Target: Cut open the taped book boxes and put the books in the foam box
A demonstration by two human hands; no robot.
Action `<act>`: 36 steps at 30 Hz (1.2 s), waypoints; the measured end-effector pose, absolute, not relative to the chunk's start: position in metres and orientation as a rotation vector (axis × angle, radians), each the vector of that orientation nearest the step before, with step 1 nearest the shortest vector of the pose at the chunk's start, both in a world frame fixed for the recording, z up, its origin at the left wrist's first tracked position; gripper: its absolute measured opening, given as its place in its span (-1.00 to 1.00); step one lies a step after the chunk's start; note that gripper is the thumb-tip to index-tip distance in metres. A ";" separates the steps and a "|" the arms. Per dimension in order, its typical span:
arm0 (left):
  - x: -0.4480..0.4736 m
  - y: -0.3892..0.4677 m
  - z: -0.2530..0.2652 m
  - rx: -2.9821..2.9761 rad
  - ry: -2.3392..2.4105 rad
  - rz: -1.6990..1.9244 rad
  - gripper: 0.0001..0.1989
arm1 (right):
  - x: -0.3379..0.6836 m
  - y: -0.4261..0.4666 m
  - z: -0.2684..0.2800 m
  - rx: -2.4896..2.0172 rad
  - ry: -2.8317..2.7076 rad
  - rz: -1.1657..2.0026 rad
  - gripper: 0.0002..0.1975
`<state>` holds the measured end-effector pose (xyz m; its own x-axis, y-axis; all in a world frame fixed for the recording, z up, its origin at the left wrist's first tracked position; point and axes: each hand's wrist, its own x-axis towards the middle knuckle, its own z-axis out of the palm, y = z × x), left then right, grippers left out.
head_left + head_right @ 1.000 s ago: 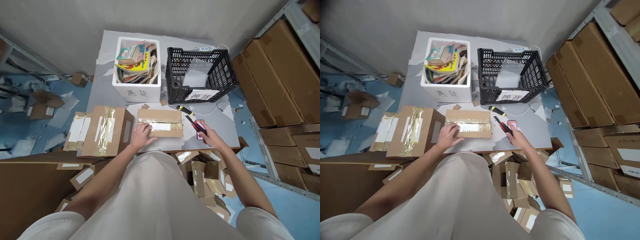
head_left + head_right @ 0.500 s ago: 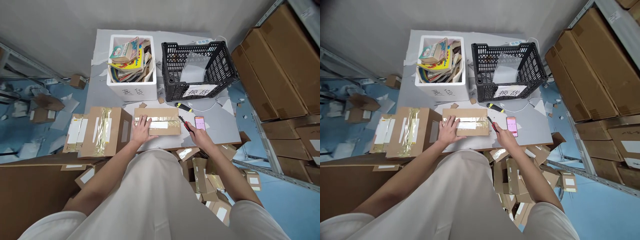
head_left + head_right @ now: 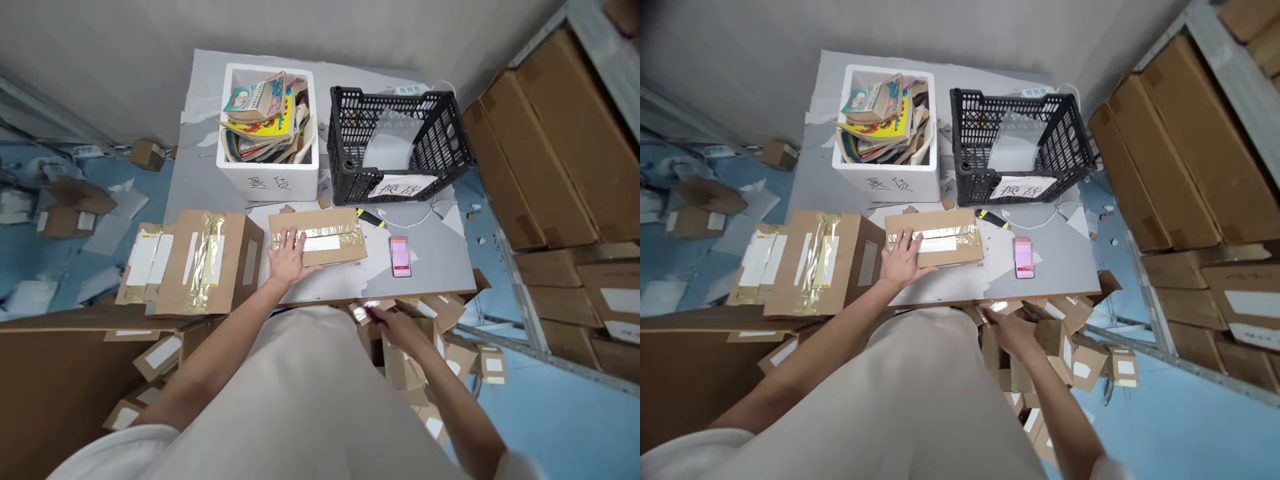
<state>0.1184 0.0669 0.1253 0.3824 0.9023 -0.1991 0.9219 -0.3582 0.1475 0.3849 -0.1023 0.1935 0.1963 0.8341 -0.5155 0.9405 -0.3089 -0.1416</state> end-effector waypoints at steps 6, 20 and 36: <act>0.116 0.065 0.127 2.403 1.591 -0.004 -0.11 | 0.416 -0.108 0.181 2.869 1.413 -0.516 -0.36; 0.066 0.109 0.111 1.628 1.757 0.676 -0.63 | 0.358 0.026 0.105 3.425 1.693 -1.720 -0.60; 0.073 0.001 0.091 1.467 1.672 0.675 -0.63 | 0.340 0.011 0.103 3.129 1.813 -1.775 -0.60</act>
<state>0.0729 0.0007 0.0906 -0.0136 0.9763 -0.2159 0.5527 0.1873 0.8121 0.3401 0.0107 0.1033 0.3529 0.9118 -0.2097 0.2290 -0.3014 -0.9256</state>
